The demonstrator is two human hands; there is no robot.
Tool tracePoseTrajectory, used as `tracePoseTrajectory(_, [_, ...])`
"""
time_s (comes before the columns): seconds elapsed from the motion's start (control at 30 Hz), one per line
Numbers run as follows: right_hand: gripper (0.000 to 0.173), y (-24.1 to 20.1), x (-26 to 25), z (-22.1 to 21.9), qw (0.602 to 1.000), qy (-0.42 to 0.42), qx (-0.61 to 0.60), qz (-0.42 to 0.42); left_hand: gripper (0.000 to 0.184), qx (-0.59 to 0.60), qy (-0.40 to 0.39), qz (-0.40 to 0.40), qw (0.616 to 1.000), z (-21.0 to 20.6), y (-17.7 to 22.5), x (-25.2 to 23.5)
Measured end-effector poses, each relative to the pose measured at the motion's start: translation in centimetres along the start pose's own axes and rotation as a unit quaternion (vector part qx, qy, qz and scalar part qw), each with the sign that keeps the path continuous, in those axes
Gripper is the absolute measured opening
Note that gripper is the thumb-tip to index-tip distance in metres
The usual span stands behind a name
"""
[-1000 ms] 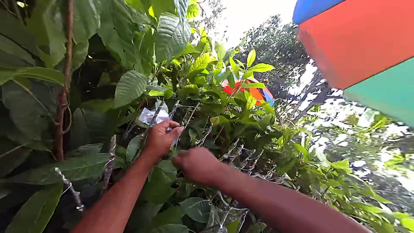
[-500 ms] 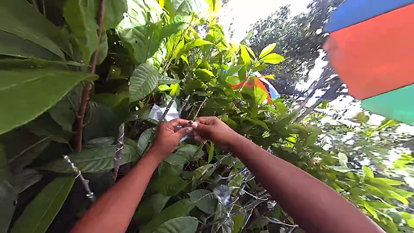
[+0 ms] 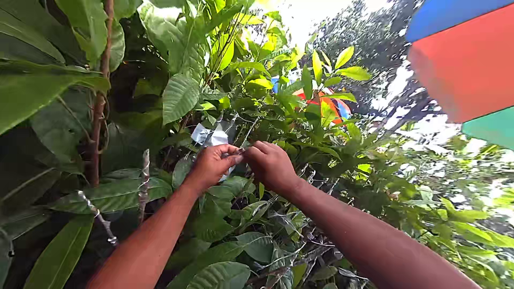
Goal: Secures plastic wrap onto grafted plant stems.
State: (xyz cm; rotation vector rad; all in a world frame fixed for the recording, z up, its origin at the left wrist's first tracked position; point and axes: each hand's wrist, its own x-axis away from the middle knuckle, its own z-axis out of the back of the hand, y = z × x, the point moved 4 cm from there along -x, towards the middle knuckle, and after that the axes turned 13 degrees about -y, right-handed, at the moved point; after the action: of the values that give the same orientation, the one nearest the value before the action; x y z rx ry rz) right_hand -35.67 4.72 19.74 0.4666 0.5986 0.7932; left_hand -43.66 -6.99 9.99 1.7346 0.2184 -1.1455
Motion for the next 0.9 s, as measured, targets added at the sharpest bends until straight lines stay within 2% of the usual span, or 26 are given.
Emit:
tracePoseTrajectory(0.1, [0.010, 0.2, 0.5, 0.4, 0.997, -0.047, -0.050, -0.019, 0.012, -0.046, -0.004, -0.014, 0.999, 0.1, 0.2, 0.0])
tracePoseTrajectory(0.2, [0.016, 0.7, 0.7, 0.7, 0.980, -0.103, -0.135, -0.103, 0.016, -0.082, 0.012, -0.023, 0.996, 0.2, 0.4, 0.0])
tracePoseTrajectory(0.3, [0.019, 1.1, 0.6, 1.2, 0.962, -0.144, -0.164, -0.165, 0.018, -0.103, 0.020, -0.017, 0.994, -0.5, 0.4, -0.3])
tracePoseTrajectory(0.4, [0.023, 1.4, 0.4, 1.9, 0.929, -0.227, -0.176, -0.231, 0.019, -0.105, 0.028, -0.013, 0.994, -1.0, 0.4, -0.5])
tracePoseTrajectory(0.47, [0.025, -0.1, 0.4, 1.7, 0.913, -0.259, -0.221, -0.225, 0.018, -0.108, 0.034, -0.011, 0.993, -1.3, 0.3, -0.6])
tracePoseTrajectory(0.57, [0.026, -3.0, 0.8, 0.8, 0.868, -0.323, -0.339, -0.167, 0.015, -0.107, 0.037, -0.013, 0.993, -1.3, 0.4, -0.7])
tracePoseTrajectory(0.67, [0.027, -2.9, 1.5, 0.5, 0.839, -0.356, -0.375, -0.168, 0.013, -0.104, 0.051, -0.021, 0.993, -0.7, 0.5, -0.7])
tracePoseTrajectory(0.9, [0.025, -5.6, 0.8, -0.1, 0.764, -0.358, -0.505, -0.182, 0.012, -0.143, 0.021, -0.055, 0.988, -2.8, -2.0, -0.7])
